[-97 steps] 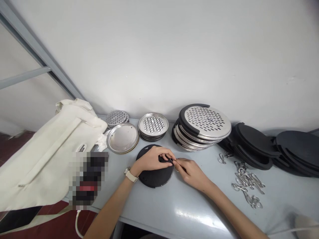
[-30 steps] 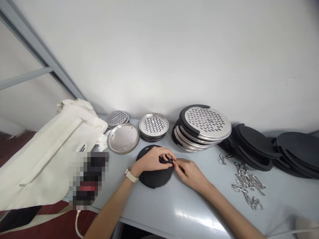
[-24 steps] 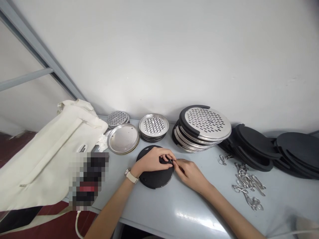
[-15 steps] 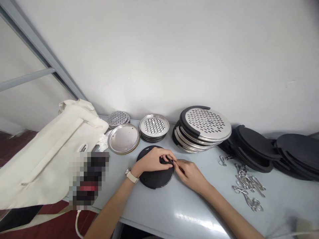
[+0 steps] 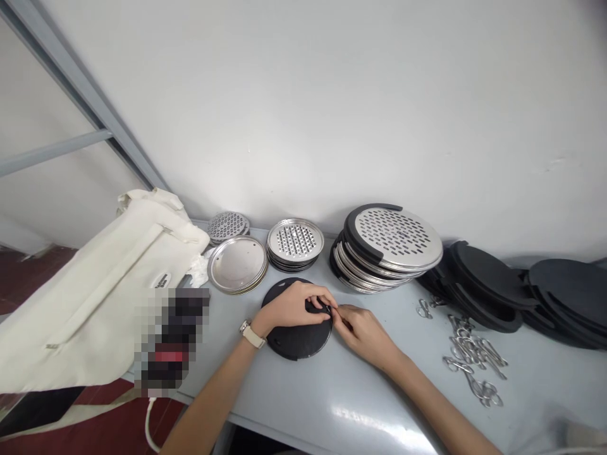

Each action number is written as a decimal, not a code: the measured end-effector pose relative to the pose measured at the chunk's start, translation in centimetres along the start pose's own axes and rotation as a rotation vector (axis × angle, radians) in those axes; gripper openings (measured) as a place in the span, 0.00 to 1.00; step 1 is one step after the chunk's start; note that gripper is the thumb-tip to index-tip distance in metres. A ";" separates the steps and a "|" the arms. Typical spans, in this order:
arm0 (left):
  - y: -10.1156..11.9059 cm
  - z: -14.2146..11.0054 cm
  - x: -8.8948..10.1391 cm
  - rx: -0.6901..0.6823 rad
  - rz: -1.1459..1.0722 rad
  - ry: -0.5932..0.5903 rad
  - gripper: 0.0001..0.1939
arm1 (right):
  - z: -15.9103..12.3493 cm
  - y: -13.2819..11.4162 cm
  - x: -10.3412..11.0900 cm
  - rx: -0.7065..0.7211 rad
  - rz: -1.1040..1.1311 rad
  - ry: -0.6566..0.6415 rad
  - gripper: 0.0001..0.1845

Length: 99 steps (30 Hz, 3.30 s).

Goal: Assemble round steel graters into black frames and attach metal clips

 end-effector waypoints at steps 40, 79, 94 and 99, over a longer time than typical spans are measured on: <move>0.4 -0.2 0.1 -0.063 0.029 0.036 0.14 | 0.0 -0.3 0.2 0.018 -0.001 -0.008 0.21; -0.1 -1.1 0.4 -0.109 0.162 0.065 0.18 | 0.2 -0.1 0.2 0.086 -0.017 0.096 0.22; -0.1 -1.4 -0.3 -0.146 0.258 0.025 0.14 | 0.3 -0.1 -0.1 0.067 -0.071 0.094 0.18; -0.4 -1.4 -0.4 -0.134 0.200 0.025 0.14 | 0.2 -0.2 0.0 0.073 -0.068 0.087 0.18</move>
Point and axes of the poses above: each hand's wrist, its own z-axis towards the middle knuckle, its own x-axis out of the back of the hand, y = z × x, the point moved 8 cm from there along z, towards the middle knuckle, and after that the axes turned 14 degrees about -x, right-handed, at the moved point
